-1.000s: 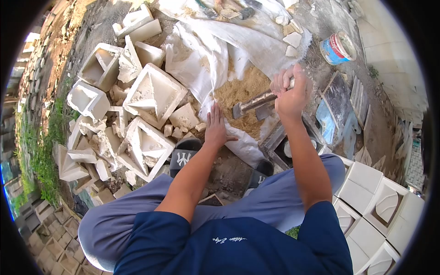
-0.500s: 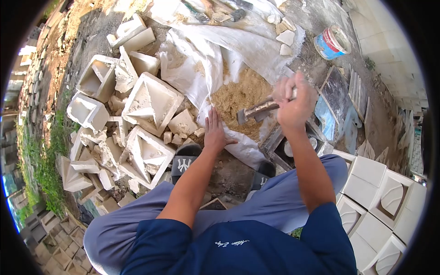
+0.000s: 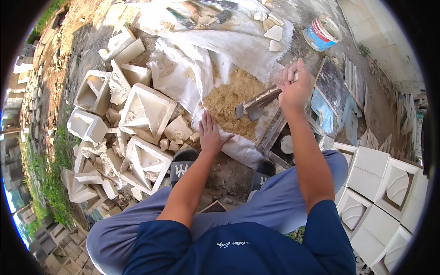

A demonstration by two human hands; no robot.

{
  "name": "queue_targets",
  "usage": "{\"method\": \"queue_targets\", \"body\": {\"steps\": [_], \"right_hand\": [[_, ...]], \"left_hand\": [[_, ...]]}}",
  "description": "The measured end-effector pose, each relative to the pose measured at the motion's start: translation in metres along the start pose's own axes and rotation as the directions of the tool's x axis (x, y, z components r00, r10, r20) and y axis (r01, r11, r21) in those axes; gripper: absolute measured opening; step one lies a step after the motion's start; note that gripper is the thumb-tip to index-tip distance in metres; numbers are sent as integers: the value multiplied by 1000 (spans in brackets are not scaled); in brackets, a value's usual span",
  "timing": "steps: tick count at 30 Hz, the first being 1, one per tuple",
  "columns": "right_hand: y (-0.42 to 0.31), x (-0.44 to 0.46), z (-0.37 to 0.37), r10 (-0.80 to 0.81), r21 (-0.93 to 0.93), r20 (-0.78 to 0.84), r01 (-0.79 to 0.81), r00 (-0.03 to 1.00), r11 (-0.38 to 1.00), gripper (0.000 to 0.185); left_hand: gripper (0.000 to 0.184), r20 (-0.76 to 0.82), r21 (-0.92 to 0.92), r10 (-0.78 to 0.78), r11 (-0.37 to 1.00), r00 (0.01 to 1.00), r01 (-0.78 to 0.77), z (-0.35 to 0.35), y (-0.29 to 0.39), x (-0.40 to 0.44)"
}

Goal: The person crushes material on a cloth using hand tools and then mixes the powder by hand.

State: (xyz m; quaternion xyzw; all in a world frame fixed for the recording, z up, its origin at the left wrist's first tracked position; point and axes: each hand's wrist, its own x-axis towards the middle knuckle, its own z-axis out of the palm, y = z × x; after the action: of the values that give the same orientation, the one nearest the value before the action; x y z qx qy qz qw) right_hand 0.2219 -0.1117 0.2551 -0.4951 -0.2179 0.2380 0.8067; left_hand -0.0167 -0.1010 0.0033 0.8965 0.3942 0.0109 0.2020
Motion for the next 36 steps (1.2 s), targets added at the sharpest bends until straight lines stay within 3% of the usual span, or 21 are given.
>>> {"method": "queue_targets", "body": {"steps": [1, 2, 4, 7, 11, 17, 20, 23, 25, 29, 31, 35, 36], "right_hand": [[-9, 4, -5, -4, 28, -73, 6, 997, 1000, 44], [-18, 9, -10, -1, 54, -140, 9, 990, 998, 44], [-41, 21, -23, -46, 70, -136, 56, 990, 996, 43], [-55, 38, -37, -142, 72, -130, 152, 981, 986, 43], [-24, 51, -58, -263, -42, -169, 259, 950, 965, 43], [-25, 62, -80, -259, -37, -184, 257, 948, 966, 42], [-24, 63, -77, -260, -63, -200, 252, 945, 966, 43], [-24, 65, -76, -264, -80, -200, 252, 944, 964, 44], [-22, 64, -77, -261, -89, -194, 247, 946, 965, 44], [-17, 65, -78, -323, -70, -100, 317, 941, 946, 44], [-16, 64, -75, -337, -65, -61, 333, 939, 941, 44], [-17, 58, -72, -337, -70, -67, 332, 939, 941, 41], [-17, 58, -72, -328, -71, -70, 324, 942, 944, 40]], "left_hand": [[116, -87, -8, 13, 1000, 996, -14, 2, -2, 2], [116, -86, -7, 14, 1000, 996, -15, 5, -5, 6], [93, -144, 50, 93, 995, 985, -87, 3, -9, 19], [85, -141, -38, 164, 985, 976, -170, 0, -11, 44], [85, -136, -107, 205, 970, 969, -220, -1, -4, 80], [97, -148, -39, 244, 967, 958, -252, 10, 24, 113], [96, -35, -10, 235, 972, 971, -235, 9, 41, 106], [85, -5, 32, 298, 954, 955, -298, 10, 45, 103], [60, -9, -95, 278, 956, 960, -278, 18, 40, 101], [44, 17, -122, 330, 937, 944, -326, 28, 28, 103], [42, -152, -306, 257, 906, 955, -292, 34, 27, 110], [39, -242, -416, 144, 878, 960, -237, 17, 28, 121], [32, -218, -383, 49, 914, 975, -131, 12, 29, 124]]}}
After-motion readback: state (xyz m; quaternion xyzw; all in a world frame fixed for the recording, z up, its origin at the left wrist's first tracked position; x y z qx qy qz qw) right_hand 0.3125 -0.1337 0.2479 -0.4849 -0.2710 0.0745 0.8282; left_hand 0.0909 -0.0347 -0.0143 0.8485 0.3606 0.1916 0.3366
